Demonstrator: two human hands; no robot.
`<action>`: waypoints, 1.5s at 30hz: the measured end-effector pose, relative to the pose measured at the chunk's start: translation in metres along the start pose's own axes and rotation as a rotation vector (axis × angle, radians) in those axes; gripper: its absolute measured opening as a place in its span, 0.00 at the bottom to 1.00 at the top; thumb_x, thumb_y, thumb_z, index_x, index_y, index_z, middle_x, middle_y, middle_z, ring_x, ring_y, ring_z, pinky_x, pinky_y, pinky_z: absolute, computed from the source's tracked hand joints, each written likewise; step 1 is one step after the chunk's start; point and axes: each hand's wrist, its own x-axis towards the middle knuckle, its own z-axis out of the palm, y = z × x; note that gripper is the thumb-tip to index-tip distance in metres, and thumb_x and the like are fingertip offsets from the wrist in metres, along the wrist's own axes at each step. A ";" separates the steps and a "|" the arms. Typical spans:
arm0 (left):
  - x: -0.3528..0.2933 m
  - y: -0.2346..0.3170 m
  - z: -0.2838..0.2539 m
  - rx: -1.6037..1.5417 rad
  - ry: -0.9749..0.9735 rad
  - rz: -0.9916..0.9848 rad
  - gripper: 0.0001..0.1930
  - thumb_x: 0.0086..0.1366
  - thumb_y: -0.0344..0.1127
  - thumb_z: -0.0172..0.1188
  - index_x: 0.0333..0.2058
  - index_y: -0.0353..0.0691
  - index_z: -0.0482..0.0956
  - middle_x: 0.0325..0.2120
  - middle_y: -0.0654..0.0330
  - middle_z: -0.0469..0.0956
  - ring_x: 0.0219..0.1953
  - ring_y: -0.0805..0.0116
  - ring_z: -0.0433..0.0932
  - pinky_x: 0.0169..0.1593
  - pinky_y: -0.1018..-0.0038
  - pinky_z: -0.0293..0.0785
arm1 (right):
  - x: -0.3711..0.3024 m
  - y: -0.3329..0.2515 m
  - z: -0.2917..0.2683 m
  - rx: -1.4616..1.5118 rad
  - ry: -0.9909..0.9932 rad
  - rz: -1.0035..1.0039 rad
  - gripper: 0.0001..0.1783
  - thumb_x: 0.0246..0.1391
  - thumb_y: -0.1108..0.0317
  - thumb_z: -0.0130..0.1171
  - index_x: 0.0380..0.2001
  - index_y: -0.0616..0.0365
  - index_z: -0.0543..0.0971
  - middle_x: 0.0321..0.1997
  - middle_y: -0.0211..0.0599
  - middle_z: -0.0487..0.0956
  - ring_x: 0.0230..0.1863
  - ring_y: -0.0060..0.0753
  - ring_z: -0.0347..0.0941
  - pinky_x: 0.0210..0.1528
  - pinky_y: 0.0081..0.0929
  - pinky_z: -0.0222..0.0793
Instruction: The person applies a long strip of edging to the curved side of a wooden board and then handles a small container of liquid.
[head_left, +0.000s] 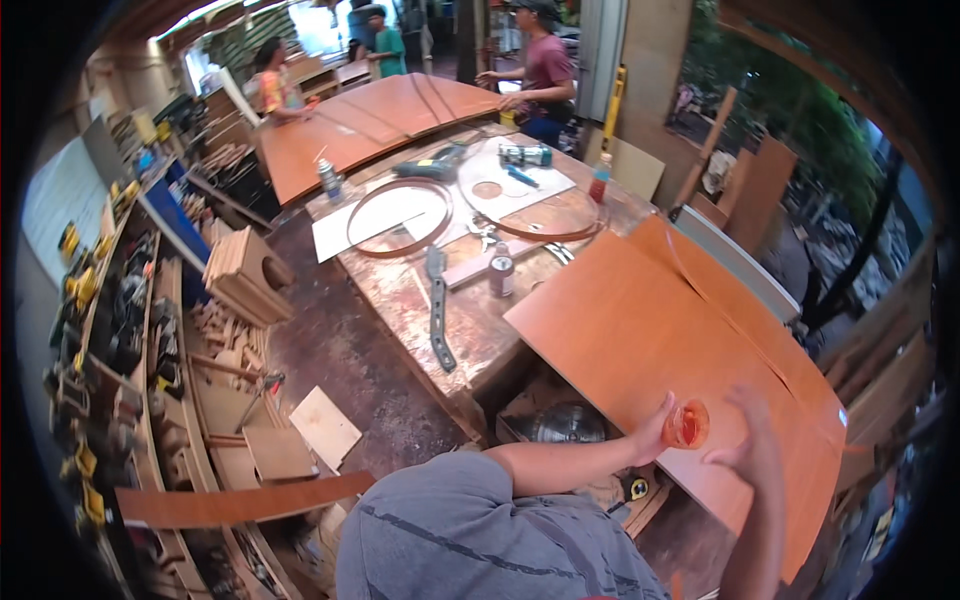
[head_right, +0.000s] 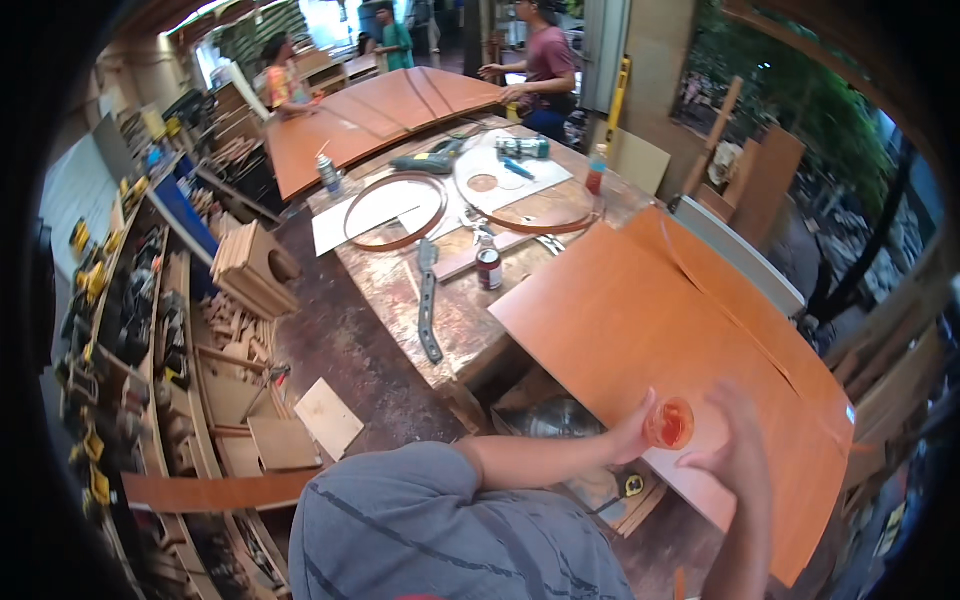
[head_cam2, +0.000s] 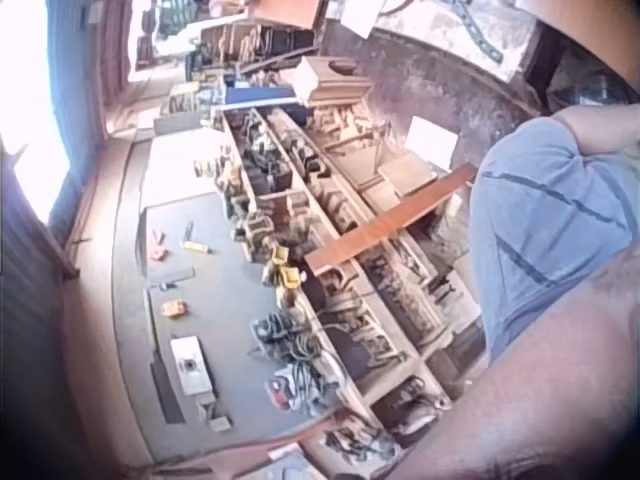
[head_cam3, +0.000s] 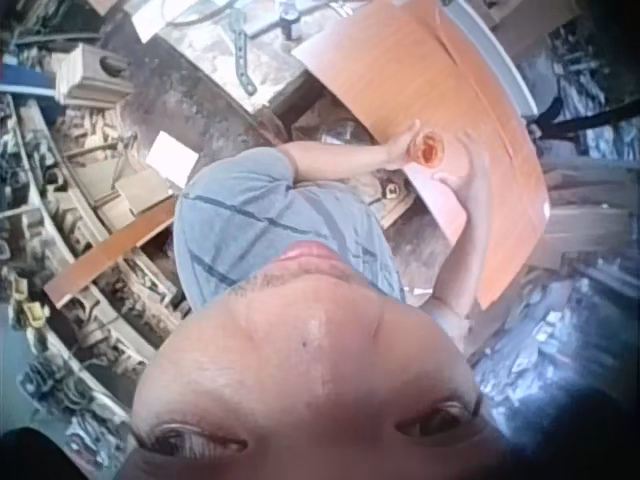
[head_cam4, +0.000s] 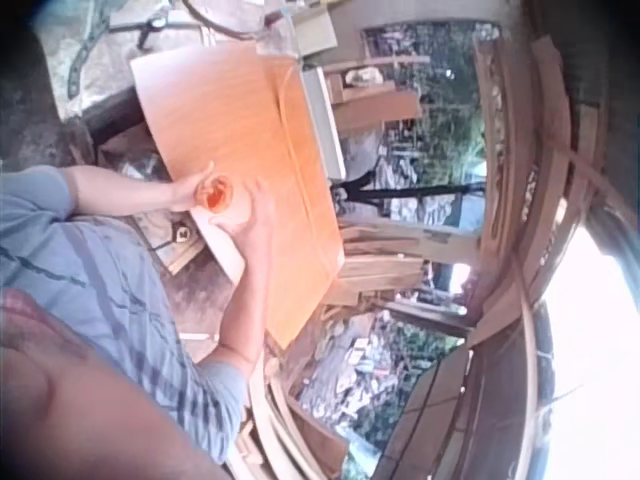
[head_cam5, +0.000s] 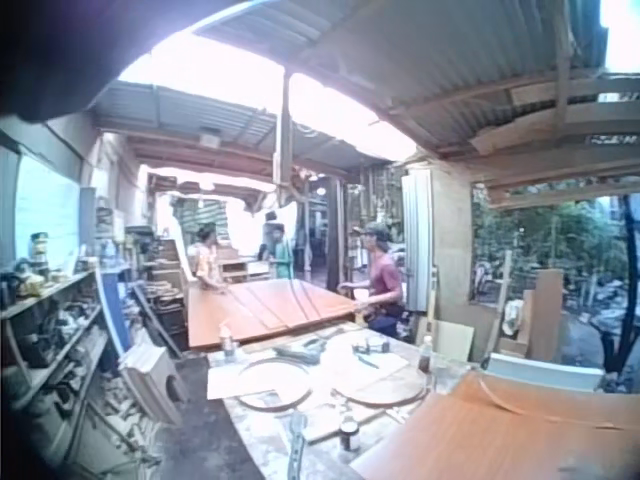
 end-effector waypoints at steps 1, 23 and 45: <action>-0.002 0.001 -0.002 0.001 0.016 -0.005 0.37 0.65 0.68 0.32 0.53 0.42 0.68 0.45 0.61 0.75 0.50 0.69 0.73 0.56 0.69 0.67 | -0.006 0.004 0.015 0.009 -0.010 -0.029 0.58 0.12 0.45 0.76 0.53 0.62 0.69 0.63 0.46 0.65 0.65 0.49 0.58 0.64 0.43 0.55; 0.093 -0.027 -0.074 0.203 -0.035 -0.156 0.31 0.67 0.65 0.37 0.50 0.43 0.71 0.44 0.60 0.76 0.48 0.69 0.74 0.54 0.70 0.69 | -0.316 0.114 0.061 0.377 0.849 0.741 0.30 0.62 0.64 0.51 0.65 0.55 0.57 0.59 0.45 0.66 0.59 0.39 0.64 0.60 0.33 0.58; 0.093 -0.037 -0.060 0.320 0.101 -0.112 0.29 0.69 0.61 0.37 0.50 0.42 0.71 0.46 0.58 0.75 0.50 0.68 0.74 0.56 0.69 0.68 | -0.385 0.140 0.098 0.149 1.067 1.045 0.28 0.61 0.67 0.51 0.64 0.53 0.60 0.55 0.45 0.70 0.55 0.36 0.67 0.57 0.31 0.62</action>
